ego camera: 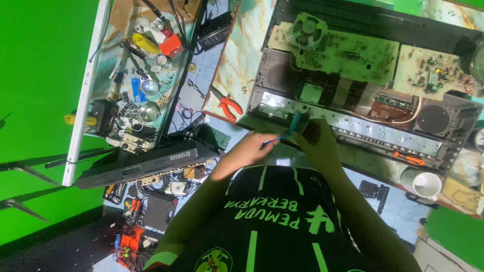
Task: The person disassembles an electronic keyboard by removing the speakers and interior circuit boards using a screwdriver and by hand, then places the removed components into a small plastic bowl.
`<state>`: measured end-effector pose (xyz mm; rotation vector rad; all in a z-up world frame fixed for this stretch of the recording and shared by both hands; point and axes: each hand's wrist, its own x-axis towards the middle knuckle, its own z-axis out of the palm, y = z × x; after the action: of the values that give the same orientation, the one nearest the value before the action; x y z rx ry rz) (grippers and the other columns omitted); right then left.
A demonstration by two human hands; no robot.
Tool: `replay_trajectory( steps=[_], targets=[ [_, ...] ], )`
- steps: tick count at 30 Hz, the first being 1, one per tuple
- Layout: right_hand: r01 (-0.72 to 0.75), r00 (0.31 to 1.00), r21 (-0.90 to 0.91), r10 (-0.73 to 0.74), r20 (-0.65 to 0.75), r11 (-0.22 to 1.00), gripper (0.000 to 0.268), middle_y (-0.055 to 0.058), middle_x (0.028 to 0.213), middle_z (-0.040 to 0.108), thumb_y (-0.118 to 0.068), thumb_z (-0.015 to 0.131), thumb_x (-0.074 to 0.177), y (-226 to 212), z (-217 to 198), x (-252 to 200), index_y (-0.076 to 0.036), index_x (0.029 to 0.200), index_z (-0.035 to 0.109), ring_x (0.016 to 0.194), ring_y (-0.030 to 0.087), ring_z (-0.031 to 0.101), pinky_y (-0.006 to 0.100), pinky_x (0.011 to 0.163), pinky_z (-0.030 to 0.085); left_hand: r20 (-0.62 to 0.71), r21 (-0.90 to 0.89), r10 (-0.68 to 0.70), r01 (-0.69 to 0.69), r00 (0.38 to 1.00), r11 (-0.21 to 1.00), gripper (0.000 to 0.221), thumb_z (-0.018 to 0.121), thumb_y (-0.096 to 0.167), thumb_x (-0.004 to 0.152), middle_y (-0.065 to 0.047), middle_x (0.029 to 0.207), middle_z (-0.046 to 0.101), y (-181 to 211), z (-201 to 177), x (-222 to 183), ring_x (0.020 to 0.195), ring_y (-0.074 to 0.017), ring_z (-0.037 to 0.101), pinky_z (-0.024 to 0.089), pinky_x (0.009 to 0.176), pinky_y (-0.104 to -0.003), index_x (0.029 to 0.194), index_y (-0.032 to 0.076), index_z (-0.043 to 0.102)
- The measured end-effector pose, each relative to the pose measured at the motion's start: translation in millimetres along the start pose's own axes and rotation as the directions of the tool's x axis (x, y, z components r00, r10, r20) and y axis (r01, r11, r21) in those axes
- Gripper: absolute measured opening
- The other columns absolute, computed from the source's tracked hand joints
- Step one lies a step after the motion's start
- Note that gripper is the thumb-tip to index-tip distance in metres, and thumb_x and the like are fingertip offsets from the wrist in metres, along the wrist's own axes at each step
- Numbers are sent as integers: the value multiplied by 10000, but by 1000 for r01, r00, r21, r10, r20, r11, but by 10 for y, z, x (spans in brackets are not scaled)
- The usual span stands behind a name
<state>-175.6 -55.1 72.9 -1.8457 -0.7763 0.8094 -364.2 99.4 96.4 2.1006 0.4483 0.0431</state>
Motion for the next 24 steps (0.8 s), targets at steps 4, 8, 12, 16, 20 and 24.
replay_trajectory(
  steps=[4, 8, 12, 16, 20, 24],
  targets=[
    [37, 999, 43, -38, 11, 998, 414, 132, 1033, 678, -159, 811, 897, -187, 174, 187, 8, 1171, 550, 929, 186, 669, 320, 813, 551, -57, 4, 1, 0, 998, 1000, 229, 622, 199, 1026, -163, 860, 736, -243, -82, -48, 678, -316, 704, 548, 656, -395, 1219, 115, 713],
    [49, 997, 160, -58, 49, 986, 366, 109, 1007, 677, -141, 783, 920, -229, 272, 434, -1, 1158, 544, 903, 164, 658, 308, 796, 549, -104, -37, 1, -5, 995, 999, 386, 608, 226, 1006, -118, 882, 758, -368, -143, 40, 597, -284, 682, 553, 588, -372, 1387, 171, 584],
    [51, 995, 345, -76, 61, 937, 357, 94, 996, 646, -106, 767, 931, -272, 336, 769, -4, 1179, 532, 875, 156, 644, 307, 761, 551, -165, 17, -234, 240, 958, 971, 478, 670, 267, 1022, -185, 739, 692, -370, -360, -8, 558, -256, 675, 552, 603, -378, 1487, 231, 566],
    [137, 990, 58, -139, 34, 989, 387, 102, 995, 677, -104, 804, 923, -328, 422, 1126, -5, 1192, 543, 886, 168, 661, 305, 770, 554, -229, -15, -255, 259, 939, 966, 481, 639, 222, 1026, -165, 776, 725, -391, -575, -63, 573, -228, 643, 532, 594, -390, 1501, 232, 563],
    [193, 978, 159, -203, 52, 968, 434, 123, 1068, 710, -124, 776, 932, -442, 650, 1387, 5, 1249, 509, 952, 183, 704, 307, 838, 580, -406, -55, -107, 92, 907, 994, 439, 676, 177, 1020, -165, 957, 762, -534, -784, -4, 607, -163, 666, 551, 626, -320, 1454, 185, 615],
    [278, 953, 12, -278, 124, 960, 510, 171, 1204, 731, -140, 755, 971, -595, 824, 1651, 32, 1381, 505, 1086, 241, 733, 356, 940, 574, -320, -51, -272, 271, 908, 961, 420, 725, 212, 980, -137, 863, 785, -823, -1023, 243, 539, -202, 646, 512, 541, -323, 1393, 189, 653]
  ],
)
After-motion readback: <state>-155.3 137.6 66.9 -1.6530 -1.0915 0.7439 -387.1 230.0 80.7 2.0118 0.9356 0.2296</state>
